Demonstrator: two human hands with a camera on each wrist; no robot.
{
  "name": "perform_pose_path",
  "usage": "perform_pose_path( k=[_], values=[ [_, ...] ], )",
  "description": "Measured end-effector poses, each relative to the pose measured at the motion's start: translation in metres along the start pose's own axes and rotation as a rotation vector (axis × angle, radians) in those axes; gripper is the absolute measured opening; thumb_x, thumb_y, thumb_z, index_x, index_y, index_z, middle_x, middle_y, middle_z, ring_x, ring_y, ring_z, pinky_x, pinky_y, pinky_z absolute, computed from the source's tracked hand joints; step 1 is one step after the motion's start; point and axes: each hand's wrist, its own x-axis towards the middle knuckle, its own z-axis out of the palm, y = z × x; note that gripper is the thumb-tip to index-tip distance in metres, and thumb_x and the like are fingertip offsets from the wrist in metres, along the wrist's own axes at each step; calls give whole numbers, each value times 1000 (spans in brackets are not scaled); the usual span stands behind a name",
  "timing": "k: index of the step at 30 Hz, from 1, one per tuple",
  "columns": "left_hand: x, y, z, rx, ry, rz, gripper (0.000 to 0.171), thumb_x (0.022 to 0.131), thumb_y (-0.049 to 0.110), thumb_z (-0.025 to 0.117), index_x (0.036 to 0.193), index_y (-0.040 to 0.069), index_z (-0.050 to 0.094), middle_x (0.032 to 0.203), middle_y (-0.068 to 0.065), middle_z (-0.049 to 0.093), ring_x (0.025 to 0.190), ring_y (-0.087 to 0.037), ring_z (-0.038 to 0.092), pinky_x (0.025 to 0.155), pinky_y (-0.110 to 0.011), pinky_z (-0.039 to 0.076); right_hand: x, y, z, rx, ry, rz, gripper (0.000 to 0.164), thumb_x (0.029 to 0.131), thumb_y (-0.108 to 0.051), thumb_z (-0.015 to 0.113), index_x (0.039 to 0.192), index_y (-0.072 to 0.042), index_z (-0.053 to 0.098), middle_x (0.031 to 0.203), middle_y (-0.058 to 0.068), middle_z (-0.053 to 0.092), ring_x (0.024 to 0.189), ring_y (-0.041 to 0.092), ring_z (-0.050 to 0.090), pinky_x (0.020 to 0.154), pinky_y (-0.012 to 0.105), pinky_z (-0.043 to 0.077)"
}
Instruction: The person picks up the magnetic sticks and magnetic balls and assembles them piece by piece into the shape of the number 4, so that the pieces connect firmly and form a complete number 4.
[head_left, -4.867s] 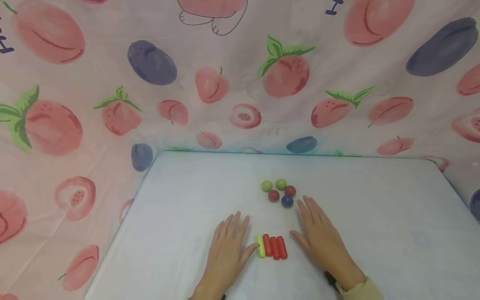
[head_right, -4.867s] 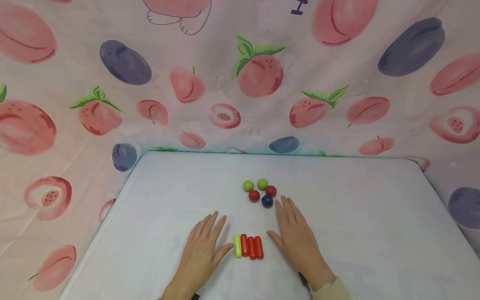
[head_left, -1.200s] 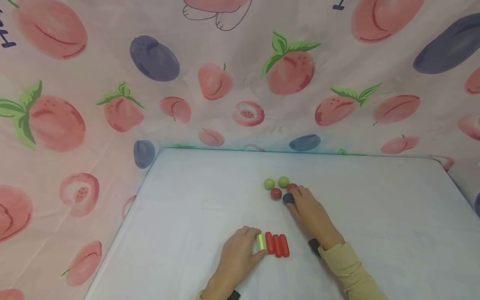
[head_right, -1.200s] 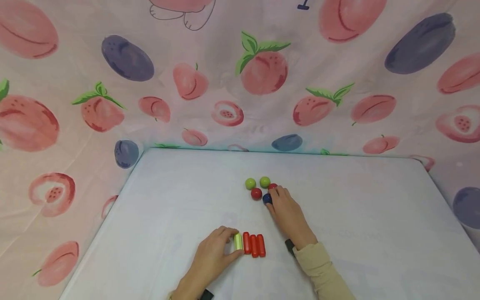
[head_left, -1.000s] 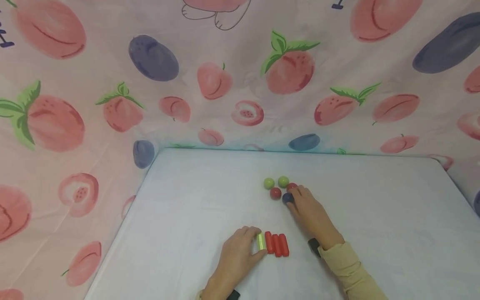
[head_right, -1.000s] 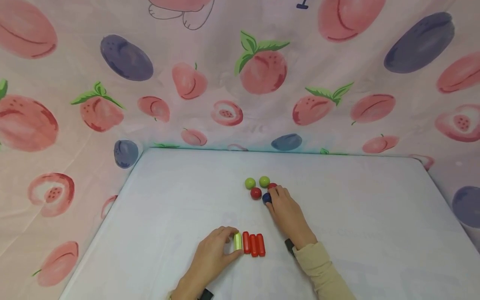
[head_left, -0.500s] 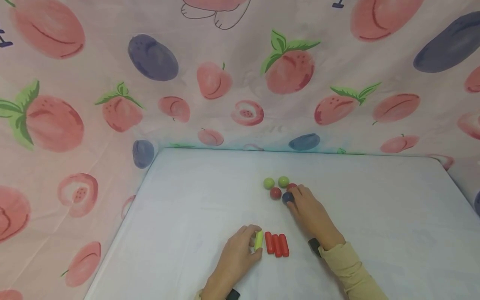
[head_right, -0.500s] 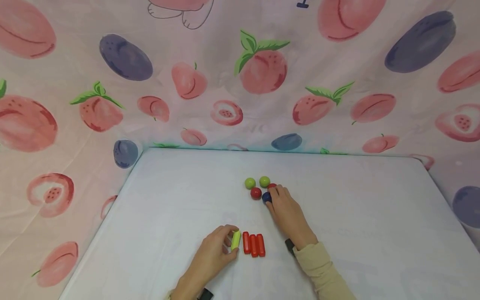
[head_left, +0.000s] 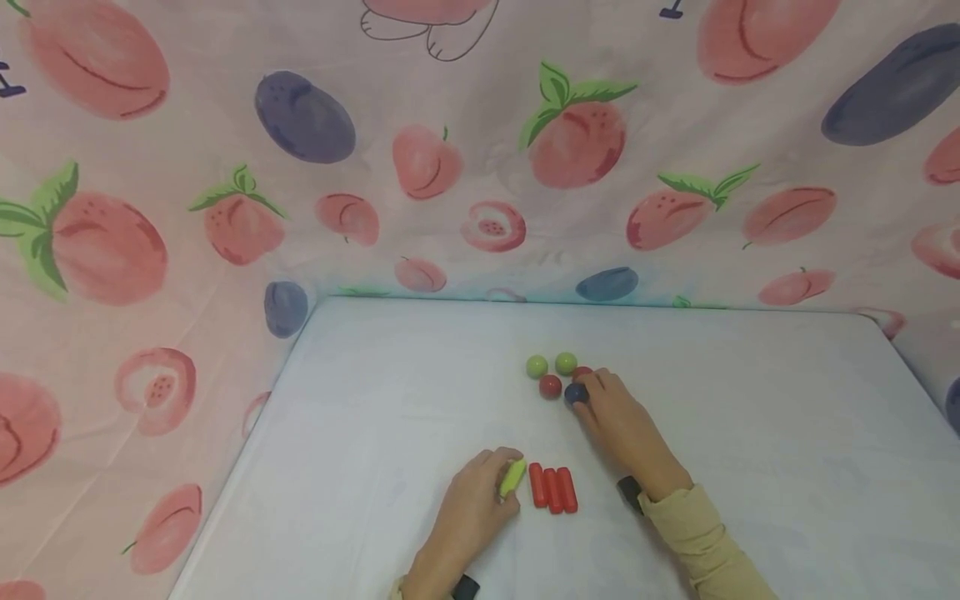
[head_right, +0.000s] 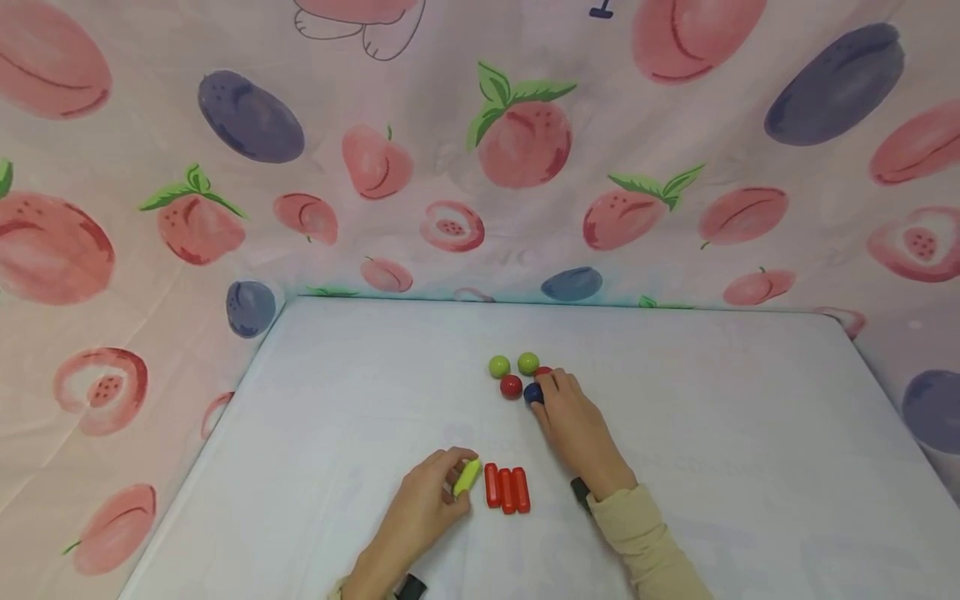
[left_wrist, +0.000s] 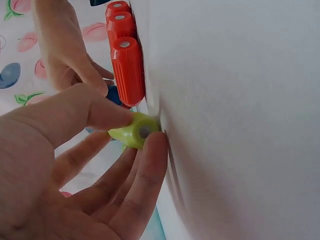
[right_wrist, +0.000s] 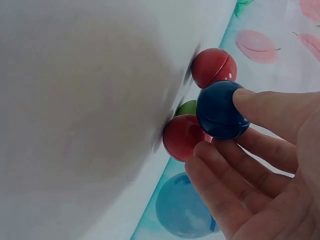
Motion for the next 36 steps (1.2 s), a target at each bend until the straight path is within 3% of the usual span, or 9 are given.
perform_pose_path(
  k=[7,16,36],
  values=[
    [2,-2,-1,12,21,0,54,80,7,76,130,21,60,97,6,65,84,-6,57,75,-26,53,0,0,-2,-10,13,-19,39,89,-12,74,119,5,57,108,16,58,100,27,58,92,42,56],
    [8,-1,-4,-12,13,-34,44,80,8,76,121,18,64,95,7,64,83,-7,56,75,-26,54,-2,-3,-4,-16,11,-20,38,89,-12,75,118,5,57,107,15,58,100,26,58,92,41,56],
    [22,-1,-6,-4,44,17,41,82,7,75,121,17,65,107,1,68,96,-13,61,86,-33,56,-7,-8,-12,25,23,-44,37,90,-12,73,120,1,56,107,12,57,98,23,55,89,39,56]
  ],
)
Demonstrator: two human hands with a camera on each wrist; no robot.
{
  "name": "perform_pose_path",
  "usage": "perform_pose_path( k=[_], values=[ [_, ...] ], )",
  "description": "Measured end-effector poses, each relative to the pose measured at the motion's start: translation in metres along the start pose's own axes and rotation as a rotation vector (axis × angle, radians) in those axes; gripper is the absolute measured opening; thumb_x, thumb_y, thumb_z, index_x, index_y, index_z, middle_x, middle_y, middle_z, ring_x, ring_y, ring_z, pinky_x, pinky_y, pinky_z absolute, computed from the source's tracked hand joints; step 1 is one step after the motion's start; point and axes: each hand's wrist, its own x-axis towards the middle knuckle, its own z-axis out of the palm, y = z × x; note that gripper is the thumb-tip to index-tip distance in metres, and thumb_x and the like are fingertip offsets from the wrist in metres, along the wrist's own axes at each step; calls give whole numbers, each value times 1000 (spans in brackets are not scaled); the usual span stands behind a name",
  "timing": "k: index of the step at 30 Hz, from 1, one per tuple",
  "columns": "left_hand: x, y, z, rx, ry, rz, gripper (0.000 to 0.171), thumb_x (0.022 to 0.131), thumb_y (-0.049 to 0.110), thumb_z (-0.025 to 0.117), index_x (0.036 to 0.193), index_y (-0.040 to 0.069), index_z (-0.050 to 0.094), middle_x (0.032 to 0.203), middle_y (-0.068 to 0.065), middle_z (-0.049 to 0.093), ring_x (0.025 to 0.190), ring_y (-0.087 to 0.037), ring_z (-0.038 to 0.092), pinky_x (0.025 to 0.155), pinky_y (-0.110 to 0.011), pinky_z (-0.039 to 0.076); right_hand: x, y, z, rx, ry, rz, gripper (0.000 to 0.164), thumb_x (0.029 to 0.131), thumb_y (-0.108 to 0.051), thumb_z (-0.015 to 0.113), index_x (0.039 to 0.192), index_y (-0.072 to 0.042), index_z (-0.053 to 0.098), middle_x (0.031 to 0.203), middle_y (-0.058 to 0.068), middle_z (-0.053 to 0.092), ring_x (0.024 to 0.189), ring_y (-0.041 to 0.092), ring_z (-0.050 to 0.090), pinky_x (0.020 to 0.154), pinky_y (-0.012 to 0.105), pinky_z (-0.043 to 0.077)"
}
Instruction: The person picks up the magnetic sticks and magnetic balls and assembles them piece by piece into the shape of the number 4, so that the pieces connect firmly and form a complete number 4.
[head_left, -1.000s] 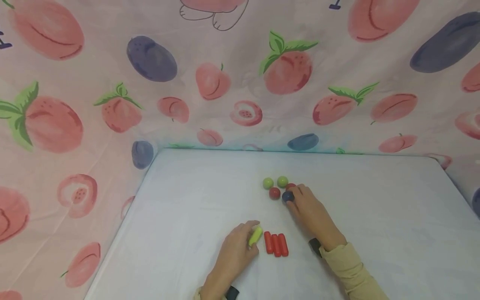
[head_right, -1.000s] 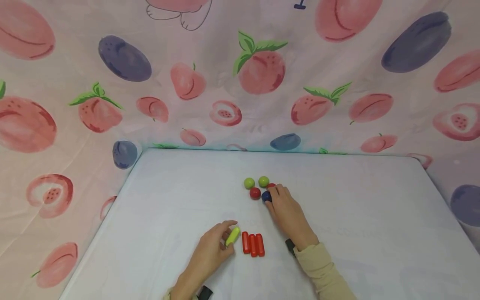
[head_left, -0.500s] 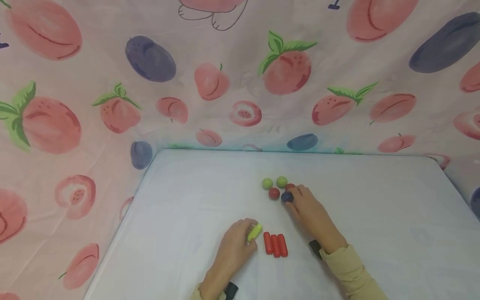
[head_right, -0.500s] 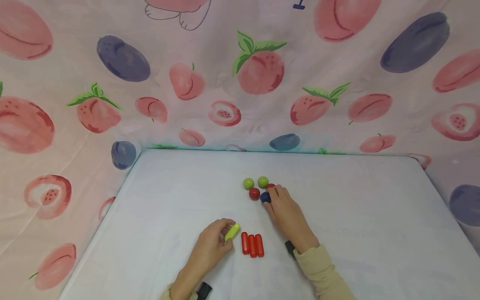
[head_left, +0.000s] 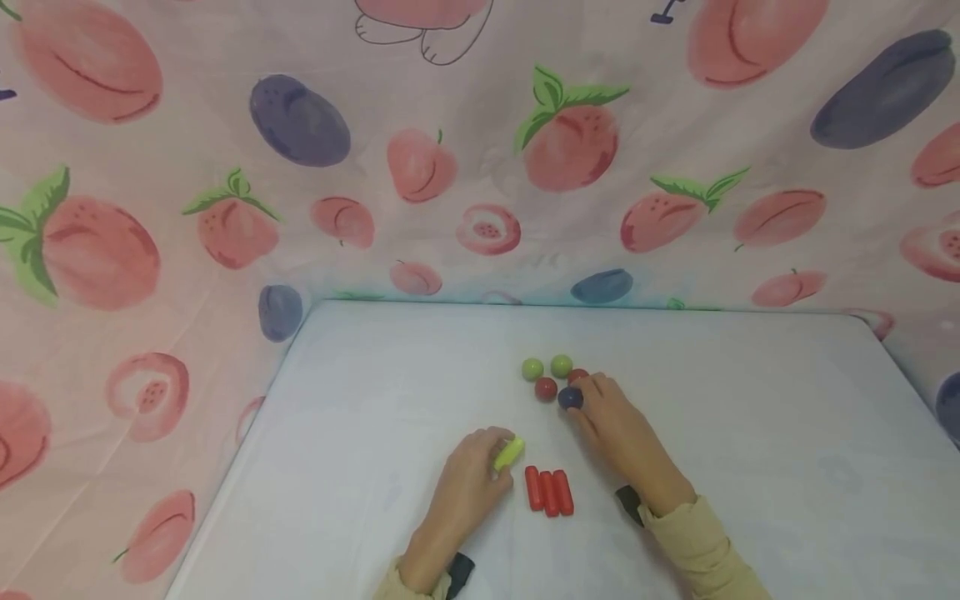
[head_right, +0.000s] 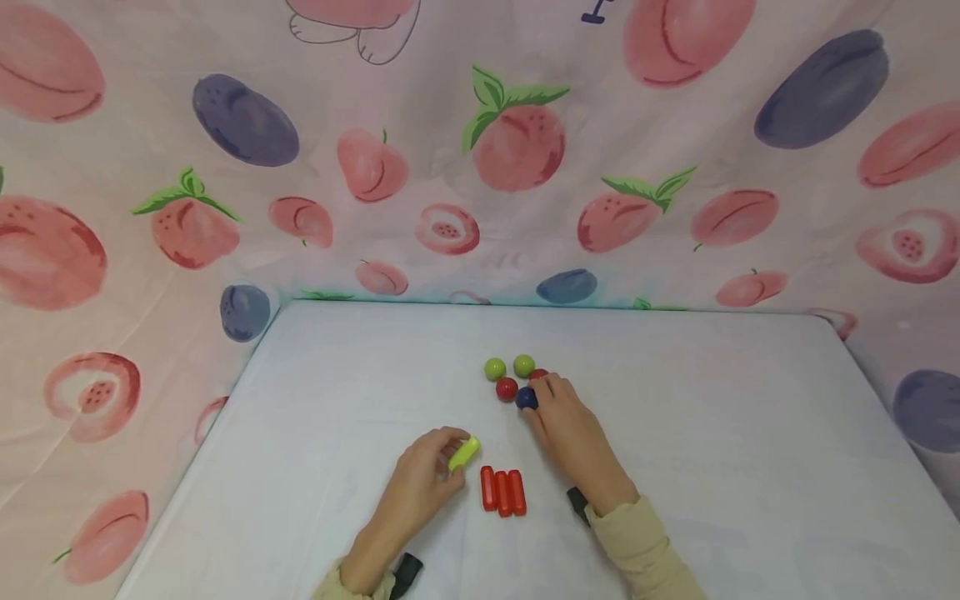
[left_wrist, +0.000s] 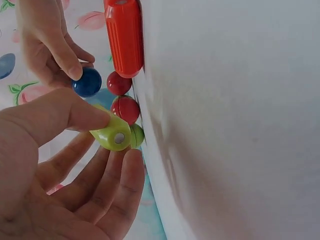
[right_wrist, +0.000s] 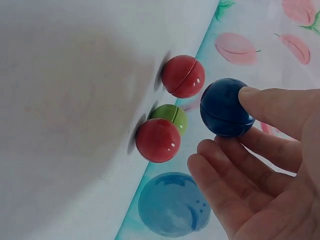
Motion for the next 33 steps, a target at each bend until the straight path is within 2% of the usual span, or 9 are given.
perform_pose_path(
  k=[11,22,33],
  values=[
    [11,3,-3,-23,10,34,40,83,7,73,120,16,65,108,1,68,98,-13,61,87,-33,55,-4,-1,0,-1,17,-17,38,88,-12,75,119,1,57,105,10,56,96,20,54,87,36,57],
    [18,4,-3,-32,7,60,40,83,6,72,121,16,65,105,2,66,94,-11,59,84,-30,55,-6,-4,2,-19,-12,-2,41,87,-14,77,120,1,59,104,9,58,97,20,56,88,36,57],
    [23,5,-5,-16,-14,83,39,84,8,72,122,16,65,108,2,66,98,-12,59,88,-30,55,-10,-8,1,-9,-20,-4,42,86,-14,78,120,0,58,105,9,58,98,20,57,89,37,57]
  ],
)
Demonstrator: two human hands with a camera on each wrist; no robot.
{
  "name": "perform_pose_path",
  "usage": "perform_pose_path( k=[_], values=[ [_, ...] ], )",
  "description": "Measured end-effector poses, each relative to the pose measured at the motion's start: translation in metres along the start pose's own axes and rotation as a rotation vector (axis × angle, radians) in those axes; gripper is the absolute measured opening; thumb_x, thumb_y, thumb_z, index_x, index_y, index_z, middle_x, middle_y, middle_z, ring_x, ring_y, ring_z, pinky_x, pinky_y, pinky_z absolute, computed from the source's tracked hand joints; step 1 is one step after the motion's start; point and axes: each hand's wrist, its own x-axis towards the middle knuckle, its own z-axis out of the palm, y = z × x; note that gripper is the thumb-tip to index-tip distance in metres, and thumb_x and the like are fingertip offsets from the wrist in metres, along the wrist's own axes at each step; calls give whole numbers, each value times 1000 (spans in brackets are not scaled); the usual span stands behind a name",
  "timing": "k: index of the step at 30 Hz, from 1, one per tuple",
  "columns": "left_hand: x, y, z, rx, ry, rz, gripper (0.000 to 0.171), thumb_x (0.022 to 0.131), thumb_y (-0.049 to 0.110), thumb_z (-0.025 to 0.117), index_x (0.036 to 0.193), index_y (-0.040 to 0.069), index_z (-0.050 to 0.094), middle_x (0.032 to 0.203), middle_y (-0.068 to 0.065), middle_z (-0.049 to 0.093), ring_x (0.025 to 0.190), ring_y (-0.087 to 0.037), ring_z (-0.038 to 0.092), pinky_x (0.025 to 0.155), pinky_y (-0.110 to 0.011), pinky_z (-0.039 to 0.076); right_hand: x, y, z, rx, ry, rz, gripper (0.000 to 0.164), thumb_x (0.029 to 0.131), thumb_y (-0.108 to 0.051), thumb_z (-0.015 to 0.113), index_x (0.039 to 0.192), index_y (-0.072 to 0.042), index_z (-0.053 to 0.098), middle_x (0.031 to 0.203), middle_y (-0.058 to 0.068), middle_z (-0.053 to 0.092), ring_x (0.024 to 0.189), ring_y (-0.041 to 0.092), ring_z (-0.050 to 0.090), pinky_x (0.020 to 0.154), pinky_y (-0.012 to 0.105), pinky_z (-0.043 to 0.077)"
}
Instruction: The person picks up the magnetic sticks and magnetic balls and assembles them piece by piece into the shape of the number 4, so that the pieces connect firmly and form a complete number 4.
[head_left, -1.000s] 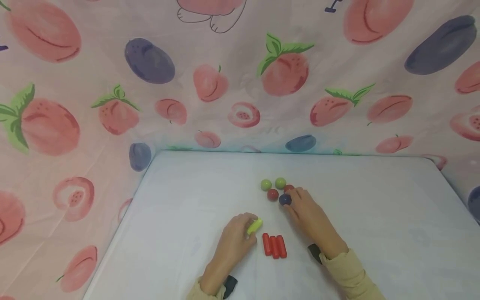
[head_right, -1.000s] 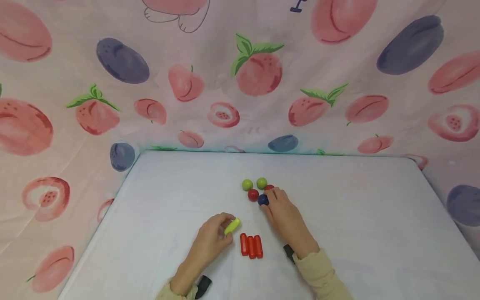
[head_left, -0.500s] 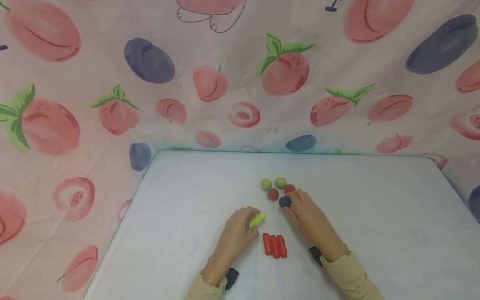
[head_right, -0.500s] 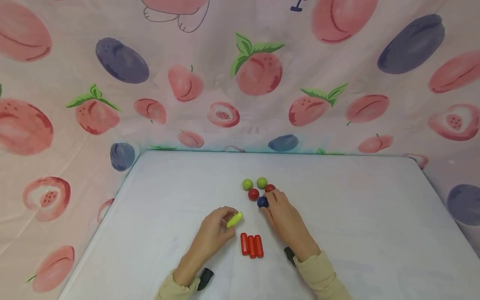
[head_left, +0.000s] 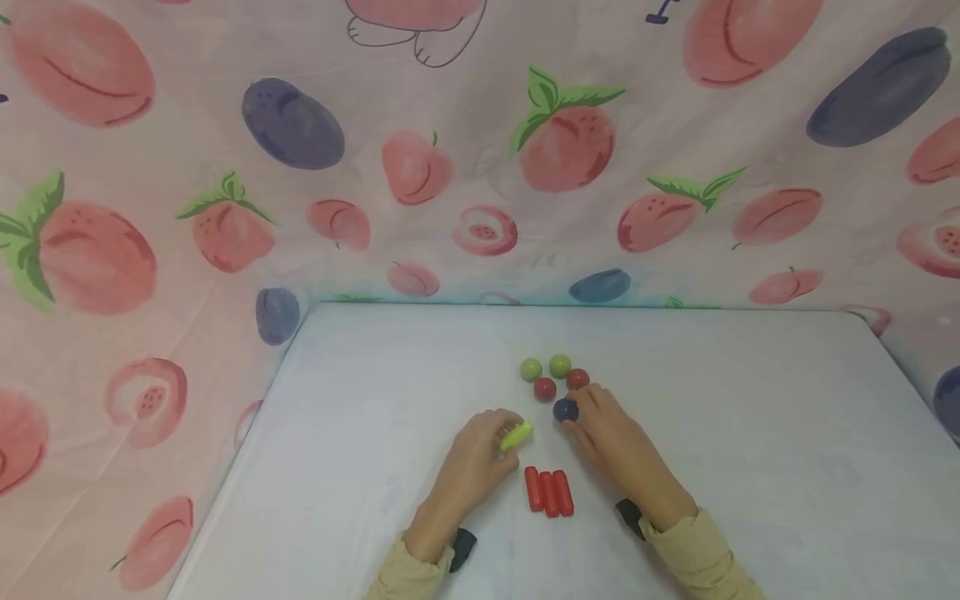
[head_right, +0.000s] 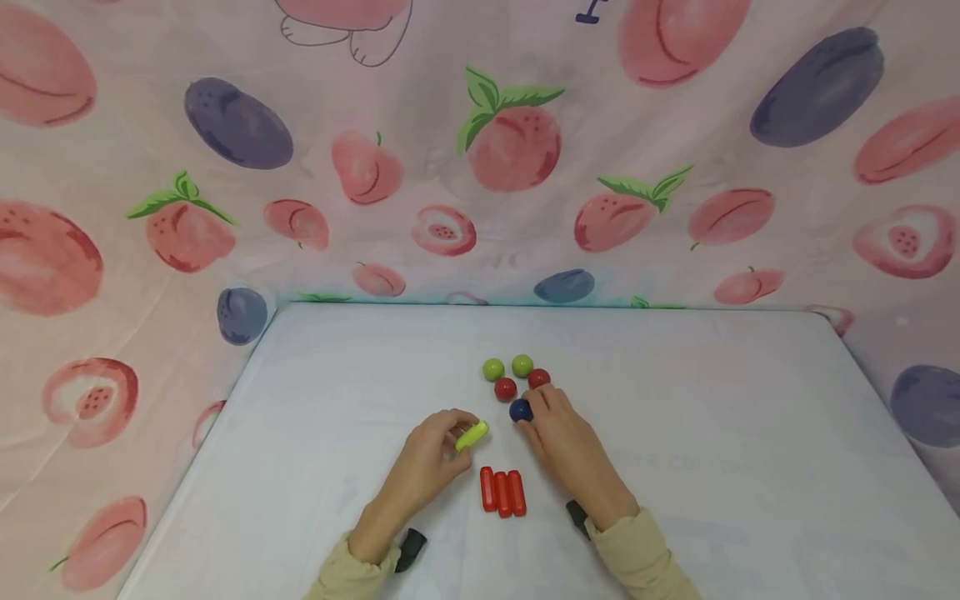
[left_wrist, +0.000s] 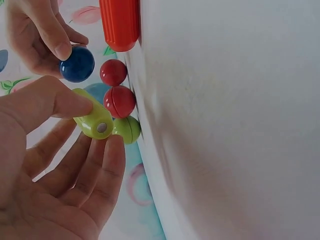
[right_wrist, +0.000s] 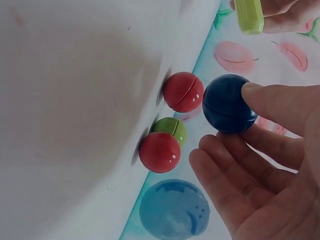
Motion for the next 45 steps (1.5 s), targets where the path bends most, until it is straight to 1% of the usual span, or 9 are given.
perform_pose_path(
  k=[8,14,20,26,33,40,45],
  values=[
    [4,-2,0,21,1,52,38,84,8,72,121,17,64,107,4,67,97,-12,59,88,-29,54,-2,-3,-1,2,0,-3,42,84,-15,80,118,-3,59,103,7,58,97,19,57,88,35,57],
    [6,-3,1,42,-15,83,39,84,7,72,120,17,65,106,4,67,97,-11,59,87,-28,54,-4,-6,-1,9,-6,-10,41,84,-15,80,117,-4,58,105,7,59,98,19,58,88,36,57],
    [8,-3,2,42,-35,100,37,83,5,72,118,17,66,105,3,67,96,-12,59,85,-27,54,-6,-5,2,9,-1,-32,39,85,-15,79,116,-5,57,104,5,58,96,17,57,87,34,57],
    [9,-1,2,41,-51,120,39,82,4,73,119,17,66,105,4,67,98,-11,58,87,-26,53,-8,-5,4,21,11,-59,36,86,-15,78,114,-6,57,103,3,57,95,15,56,87,32,57],
    [11,2,3,45,-53,140,38,81,2,72,116,16,67,100,4,66,92,-10,56,81,-23,52,-8,-8,3,26,19,-91,34,86,-13,78,113,-5,58,102,3,57,94,14,55,86,32,57],
    [11,3,3,44,-50,144,37,80,0,71,114,15,68,99,4,67,91,-10,56,81,-22,53,-8,-8,4,32,15,-87,35,86,-13,78,113,-5,58,103,3,57,95,15,56,88,32,57],
    [11,3,2,39,-55,143,38,80,0,71,114,16,69,101,4,67,93,-10,56,83,-23,53,-8,-7,5,76,2,-68,38,85,-15,79,115,-6,58,105,2,57,97,14,58,91,33,56]
  ],
)
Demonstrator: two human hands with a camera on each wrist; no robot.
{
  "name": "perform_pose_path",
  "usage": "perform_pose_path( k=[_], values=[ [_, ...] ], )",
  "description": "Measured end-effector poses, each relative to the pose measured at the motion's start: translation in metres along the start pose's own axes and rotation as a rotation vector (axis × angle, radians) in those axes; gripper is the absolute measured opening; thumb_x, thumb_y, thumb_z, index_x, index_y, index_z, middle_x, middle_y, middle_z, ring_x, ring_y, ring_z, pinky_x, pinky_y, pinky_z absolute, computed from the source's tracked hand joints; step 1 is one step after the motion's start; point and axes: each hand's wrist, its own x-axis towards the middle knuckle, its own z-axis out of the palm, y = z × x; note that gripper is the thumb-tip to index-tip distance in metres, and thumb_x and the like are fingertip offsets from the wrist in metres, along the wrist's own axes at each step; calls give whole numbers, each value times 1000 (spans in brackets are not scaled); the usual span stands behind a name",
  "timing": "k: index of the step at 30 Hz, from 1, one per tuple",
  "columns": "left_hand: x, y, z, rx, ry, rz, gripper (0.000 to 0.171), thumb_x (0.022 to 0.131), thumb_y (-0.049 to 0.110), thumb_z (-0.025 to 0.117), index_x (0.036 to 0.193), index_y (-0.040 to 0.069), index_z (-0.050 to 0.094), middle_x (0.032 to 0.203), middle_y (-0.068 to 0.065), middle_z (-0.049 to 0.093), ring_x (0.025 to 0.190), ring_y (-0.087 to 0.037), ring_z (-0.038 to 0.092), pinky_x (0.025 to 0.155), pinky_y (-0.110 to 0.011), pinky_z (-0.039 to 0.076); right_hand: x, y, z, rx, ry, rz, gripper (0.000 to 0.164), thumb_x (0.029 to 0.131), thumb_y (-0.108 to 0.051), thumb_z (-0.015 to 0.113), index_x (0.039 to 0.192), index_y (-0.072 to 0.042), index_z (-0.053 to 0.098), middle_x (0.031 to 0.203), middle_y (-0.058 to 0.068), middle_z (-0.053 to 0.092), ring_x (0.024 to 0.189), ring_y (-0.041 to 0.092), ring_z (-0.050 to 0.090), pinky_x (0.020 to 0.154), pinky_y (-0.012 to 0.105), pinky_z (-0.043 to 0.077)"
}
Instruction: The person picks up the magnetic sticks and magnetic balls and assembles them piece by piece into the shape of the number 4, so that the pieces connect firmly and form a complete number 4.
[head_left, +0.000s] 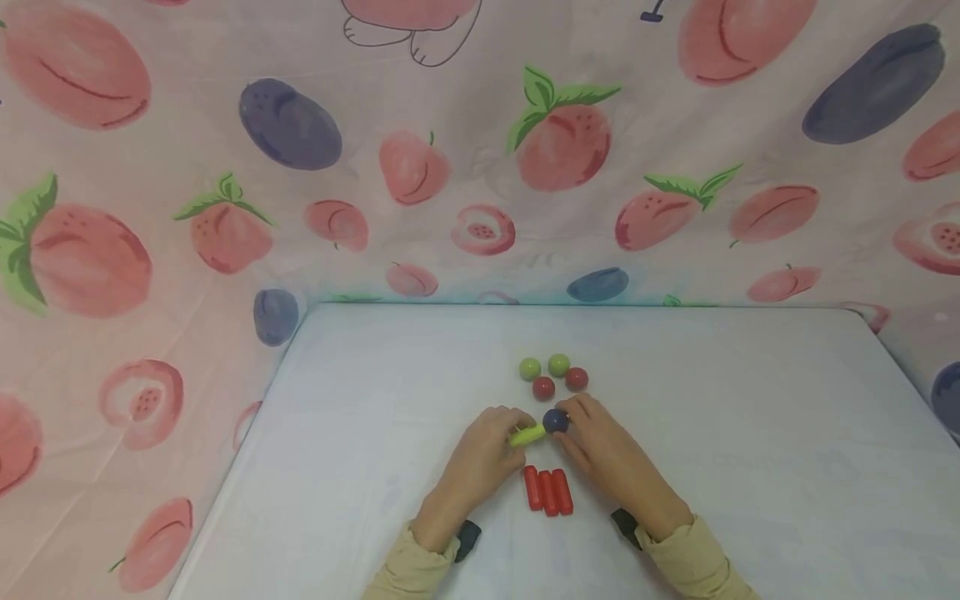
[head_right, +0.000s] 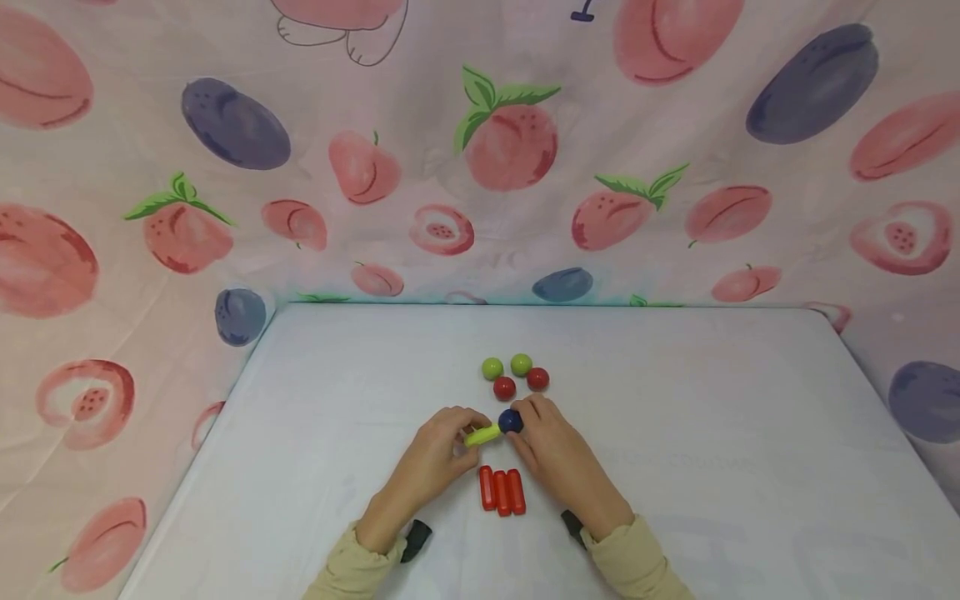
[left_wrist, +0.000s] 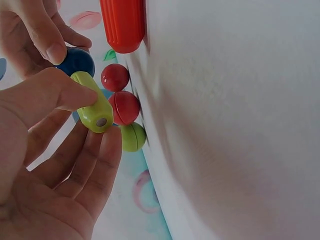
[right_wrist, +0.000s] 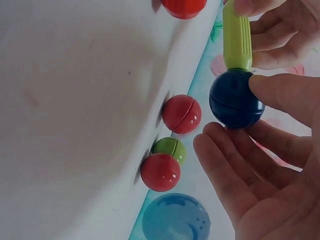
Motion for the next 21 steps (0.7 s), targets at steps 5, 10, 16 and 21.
perform_pose_path(
  k=[5,10,16,21],
  values=[
    [1,-1,-1,2,-7,6,38,80,0,71,114,17,69,102,5,67,94,-10,57,85,-23,53,0,1,1,70,-10,26,41,84,-15,80,116,-8,57,107,1,55,98,13,59,91,34,56],
    [1,-1,-3,1,-16,17,37,81,1,72,113,17,69,102,5,67,94,-9,56,85,-22,53,0,2,1,102,-21,44,43,82,-14,82,117,-10,57,108,1,54,99,13,60,91,35,56],
    [2,-2,-4,22,-16,50,37,80,0,73,113,18,69,104,5,67,97,-10,57,87,-22,53,-1,4,1,108,-17,31,44,82,-14,81,120,-9,59,110,1,55,97,13,63,89,33,57],
    [2,-3,-3,37,-15,69,37,81,0,74,113,18,68,104,5,67,98,-10,58,89,-22,53,-2,6,0,119,-24,32,40,82,-14,82,116,-11,60,108,0,55,94,12,63,88,32,57]
  ],
)
